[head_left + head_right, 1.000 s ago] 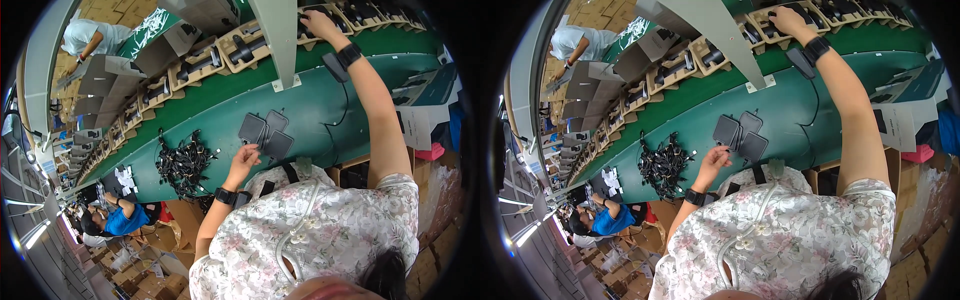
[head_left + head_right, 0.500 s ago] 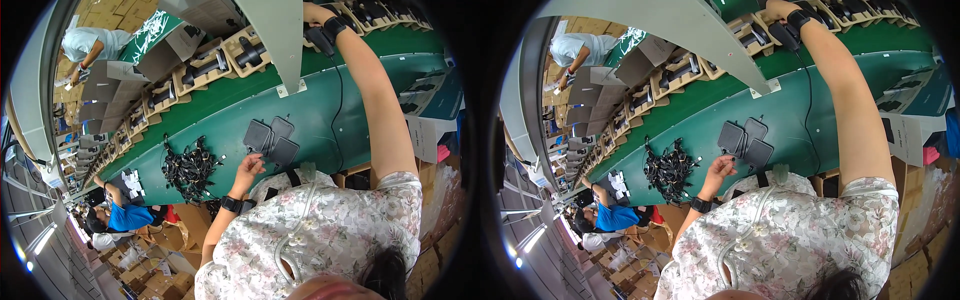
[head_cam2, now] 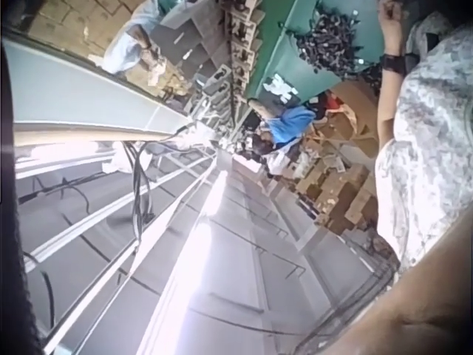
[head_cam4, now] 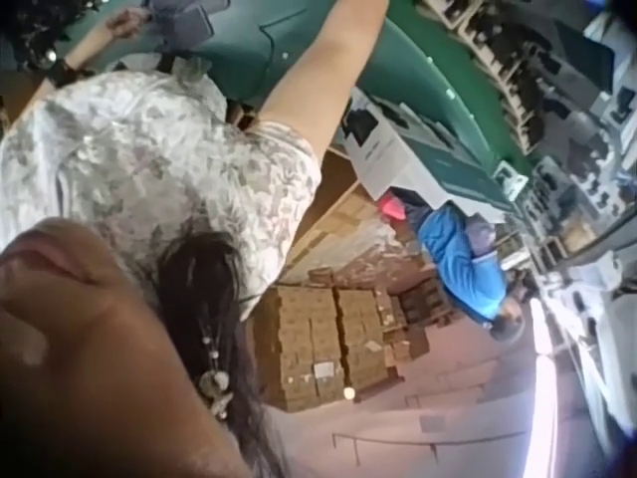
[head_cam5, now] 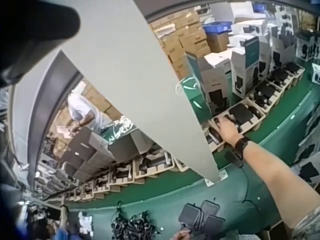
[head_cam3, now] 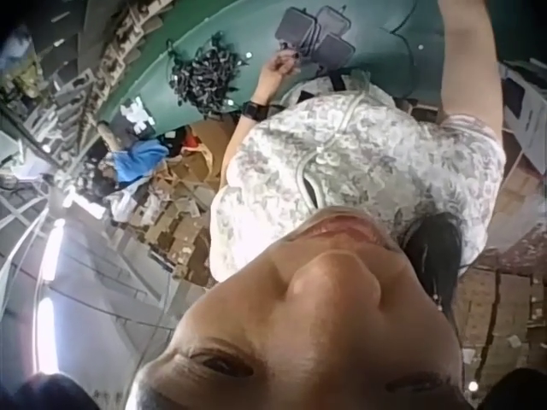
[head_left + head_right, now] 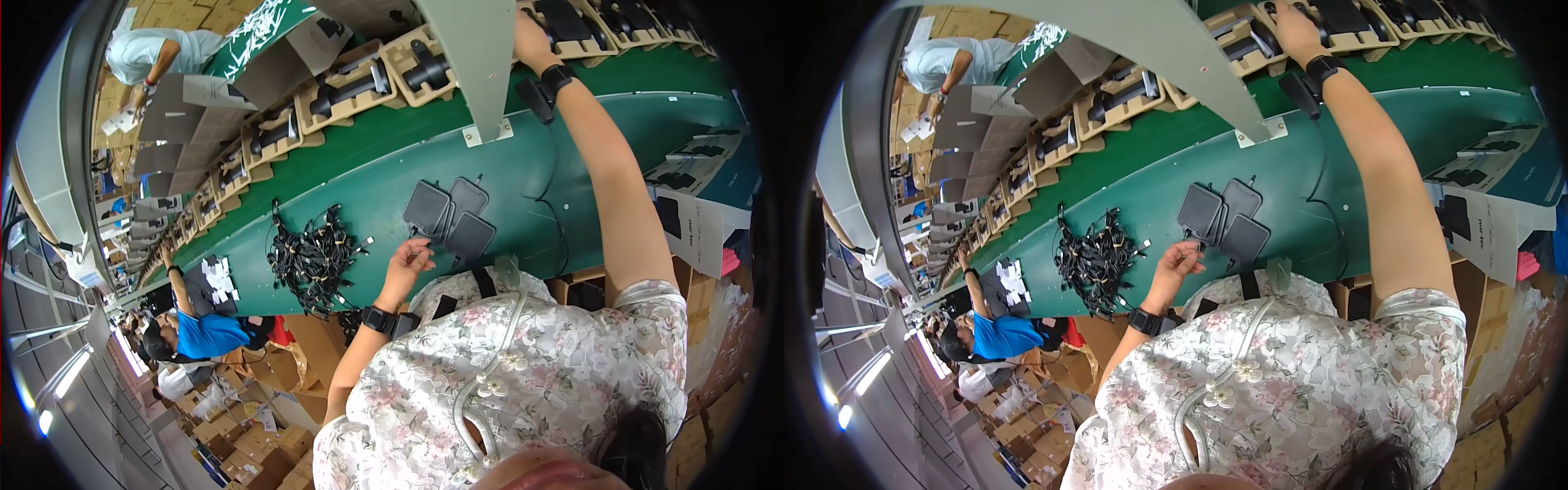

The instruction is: The person assembles electronic components by hand, picking up a cable and a square pad, fitting the cable into the pad, and then placing the assembled unit into a cardboard tray.

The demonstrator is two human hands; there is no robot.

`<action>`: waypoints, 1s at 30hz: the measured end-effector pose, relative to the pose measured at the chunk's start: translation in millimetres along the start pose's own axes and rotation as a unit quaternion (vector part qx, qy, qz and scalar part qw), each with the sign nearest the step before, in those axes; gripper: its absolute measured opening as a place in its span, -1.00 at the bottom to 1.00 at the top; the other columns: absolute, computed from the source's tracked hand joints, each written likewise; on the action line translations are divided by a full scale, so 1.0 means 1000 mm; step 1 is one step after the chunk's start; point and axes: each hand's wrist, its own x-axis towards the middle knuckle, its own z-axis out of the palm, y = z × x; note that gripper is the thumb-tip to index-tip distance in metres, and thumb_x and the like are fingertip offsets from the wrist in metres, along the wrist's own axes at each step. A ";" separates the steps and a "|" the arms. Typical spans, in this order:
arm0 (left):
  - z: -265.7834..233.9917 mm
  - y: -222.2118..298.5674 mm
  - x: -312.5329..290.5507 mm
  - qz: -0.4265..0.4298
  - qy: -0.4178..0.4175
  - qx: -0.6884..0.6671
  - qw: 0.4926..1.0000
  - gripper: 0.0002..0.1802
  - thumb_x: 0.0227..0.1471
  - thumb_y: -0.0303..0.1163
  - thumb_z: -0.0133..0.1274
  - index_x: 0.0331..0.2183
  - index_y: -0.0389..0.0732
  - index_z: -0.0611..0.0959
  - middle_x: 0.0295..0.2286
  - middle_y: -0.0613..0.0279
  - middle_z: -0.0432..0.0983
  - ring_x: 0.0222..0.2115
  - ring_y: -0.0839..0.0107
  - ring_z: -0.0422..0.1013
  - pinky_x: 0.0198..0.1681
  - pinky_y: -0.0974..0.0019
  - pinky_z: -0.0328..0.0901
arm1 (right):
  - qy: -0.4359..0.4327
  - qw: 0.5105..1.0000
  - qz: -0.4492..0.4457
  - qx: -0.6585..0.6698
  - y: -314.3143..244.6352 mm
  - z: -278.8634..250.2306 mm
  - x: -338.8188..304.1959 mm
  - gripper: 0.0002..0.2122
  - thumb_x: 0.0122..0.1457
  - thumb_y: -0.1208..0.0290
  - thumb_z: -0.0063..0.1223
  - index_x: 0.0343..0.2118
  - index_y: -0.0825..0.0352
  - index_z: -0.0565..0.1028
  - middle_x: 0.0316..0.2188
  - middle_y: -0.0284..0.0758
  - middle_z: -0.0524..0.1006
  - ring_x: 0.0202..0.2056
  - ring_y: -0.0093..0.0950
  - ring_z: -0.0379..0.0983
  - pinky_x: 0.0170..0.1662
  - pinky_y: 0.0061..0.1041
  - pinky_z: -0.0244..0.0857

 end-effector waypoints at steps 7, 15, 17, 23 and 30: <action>-0.013 -0.018 0.014 0.019 0.067 0.050 0.996 -0.74 0.02 -0.45 -0.04 -0.18 -0.26 0.42 -0.36 0.23 0.41 -0.46 0.49 0.38 -0.35 0.46 0.31 | -0.037 0.977 -0.015 -0.208 0.023 0.010 0.013 -0.76 0.07 0.43 -0.16 -0.20 0.38 0.35 -0.28 -0.07 0.42 -0.17 -0.15 0.32 -0.13 -0.24 0.21; -0.018 -0.006 0.069 0.251 0.252 0.551 0.755 -0.37 -0.25 -0.21 0.20 -0.15 -0.32 0.35 -0.25 -0.02 0.31 -0.22 0.09 0.27 -0.17 0.17 0.24 | -0.187 0.958 -0.203 -0.077 0.019 -0.036 0.015 -0.76 0.06 0.42 -0.12 -0.18 0.33 0.35 -0.16 -0.07 0.35 -0.17 -0.15 0.32 -0.13 -0.28 0.22; -0.009 -0.002 0.075 0.216 0.231 0.575 0.755 -0.33 -0.28 -0.17 0.21 -0.16 -0.33 0.35 -0.25 -0.01 0.30 -0.20 0.07 0.24 -0.16 0.15 0.22 | -0.162 0.947 -0.275 0.036 0.028 -0.037 0.015 -0.75 0.06 0.42 -0.11 -0.17 0.32 0.34 -0.14 -0.08 0.33 -0.18 -0.15 0.32 -0.13 -0.29 0.22; -0.026 -0.017 0.085 0.209 0.214 0.586 0.754 -0.33 -0.32 -0.15 0.24 -0.20 -0.32 0.38 -0.34 0.01 0.36 -0.29 0.06 0.28 -0.22 0.13 0.24 | 0.000 0.979 0.052 -0.196 -0.044 -0.073 -0.044 -0.66 0.06 0.44 -0.05 -0.06 0.32 0.29 -0.12 -0.11 0.34 -0.22 -0.18 0.37 -0.12 -0.37 0.24; -0.020 0.008 0.073 0.112 0.067 0.247 0.960 -0.69 -0.09 -0.33 0.10 -0.28 -0.23 0.45 -0.48 0.28 0.44 -0.51 0.42 0.36 -0.46 0.39 0.30 | -0.225 0.945 0.042 0.234 -0.032 -0.066 -0.185 -0.75 0.13 0.24 -0.09 -0.22 0.30 0.41 -0.28 -0.26 0.44 -0.37 -0.46 0.40 -0.33 -0.51 0.29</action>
